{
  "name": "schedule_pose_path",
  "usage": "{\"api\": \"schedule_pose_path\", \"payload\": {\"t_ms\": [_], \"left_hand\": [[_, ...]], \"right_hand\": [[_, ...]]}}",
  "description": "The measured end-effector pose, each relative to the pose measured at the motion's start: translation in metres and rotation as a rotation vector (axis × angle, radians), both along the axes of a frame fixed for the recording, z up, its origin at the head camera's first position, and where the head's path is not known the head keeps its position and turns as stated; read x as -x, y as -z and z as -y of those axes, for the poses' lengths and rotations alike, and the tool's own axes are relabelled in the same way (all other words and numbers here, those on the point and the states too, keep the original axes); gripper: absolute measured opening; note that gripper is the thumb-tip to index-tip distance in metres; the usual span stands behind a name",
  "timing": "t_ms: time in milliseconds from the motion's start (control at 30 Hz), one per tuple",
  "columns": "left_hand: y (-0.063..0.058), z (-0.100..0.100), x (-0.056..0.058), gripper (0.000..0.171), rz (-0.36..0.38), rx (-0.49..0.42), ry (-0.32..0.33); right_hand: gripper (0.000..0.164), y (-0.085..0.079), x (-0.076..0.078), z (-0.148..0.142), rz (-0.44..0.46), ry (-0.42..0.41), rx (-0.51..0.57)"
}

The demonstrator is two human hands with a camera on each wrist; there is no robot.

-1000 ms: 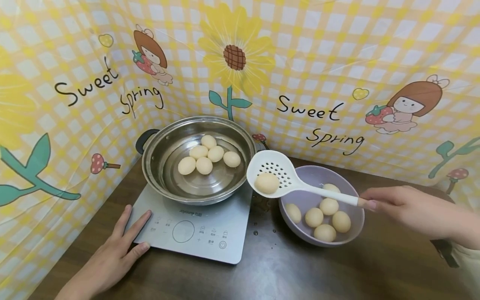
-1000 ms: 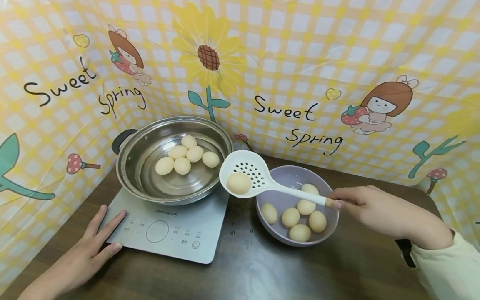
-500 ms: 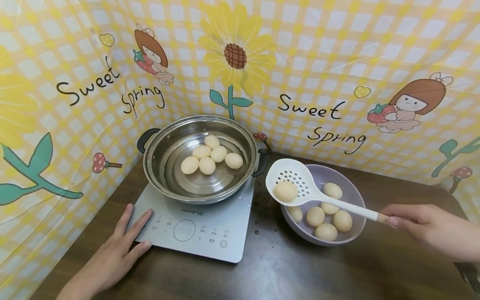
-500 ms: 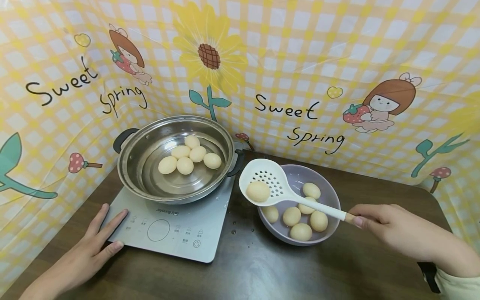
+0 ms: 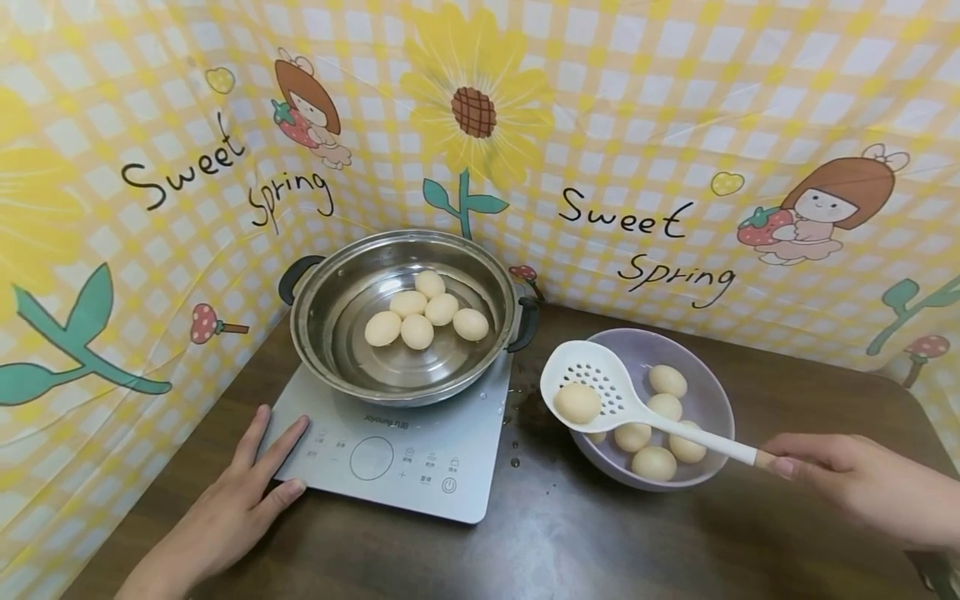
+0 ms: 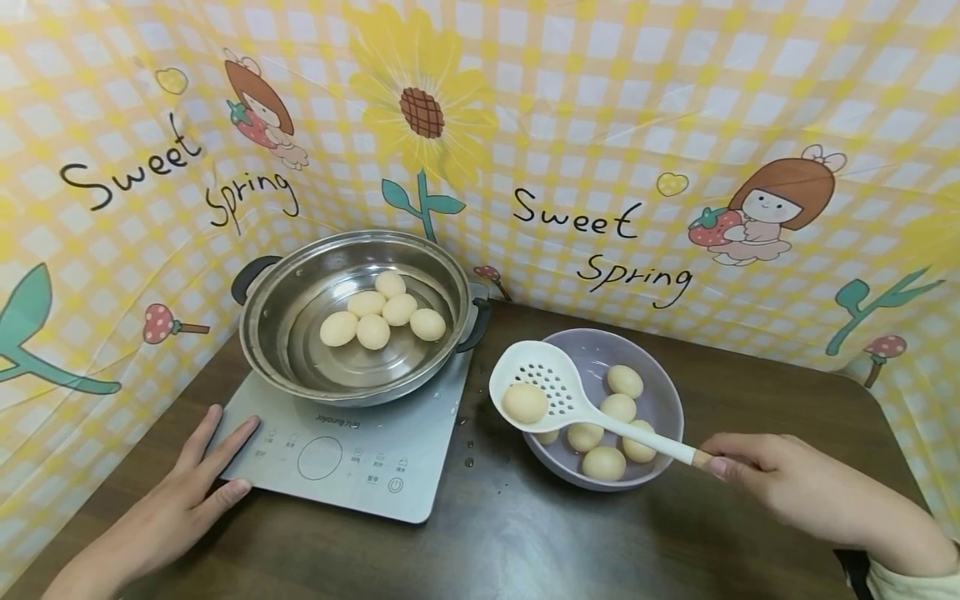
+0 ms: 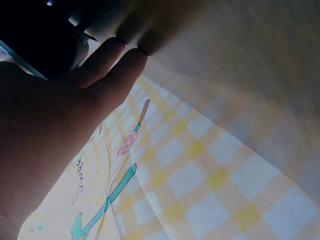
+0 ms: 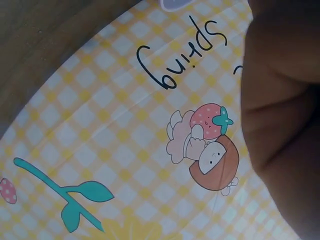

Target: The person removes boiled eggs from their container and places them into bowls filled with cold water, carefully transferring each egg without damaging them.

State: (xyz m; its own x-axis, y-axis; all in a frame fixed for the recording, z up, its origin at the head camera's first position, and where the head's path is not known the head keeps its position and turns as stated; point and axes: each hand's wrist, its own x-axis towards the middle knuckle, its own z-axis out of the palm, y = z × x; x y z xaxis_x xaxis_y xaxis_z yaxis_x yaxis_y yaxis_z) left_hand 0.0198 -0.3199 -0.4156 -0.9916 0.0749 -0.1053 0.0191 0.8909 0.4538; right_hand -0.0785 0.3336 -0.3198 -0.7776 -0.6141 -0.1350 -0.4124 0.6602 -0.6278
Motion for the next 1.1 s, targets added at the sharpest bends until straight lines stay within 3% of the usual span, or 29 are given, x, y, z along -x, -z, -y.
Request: {"api": "schedule_pose_path", "payload": {"t_ms": [267,500,800,1100], "left_hand": [[0.001,0.000,0.000,0.073,0.001,-0.001,0.004],[0.000,-0.001,0.000,0.072,0.002,-0.004,0.001],[0.000,-0.001,0.000,0.072,0.008,0.003,0.000],[0.001,-0.001,0.000,0.073,-0.001,0.000,0.003]], "right_hand": [[0.025,0.004,-0.001,-0.008,0.116,0.018,0.073],[0.033,0.010,-0.004,-0.017,0.080,0.014,0.076],[0.031,0.019,-0.011,-0.025,0.007,0.087,0.025],[0.038,0.023,-0.014,-0.033,0.040,0.091,0.044]]}}
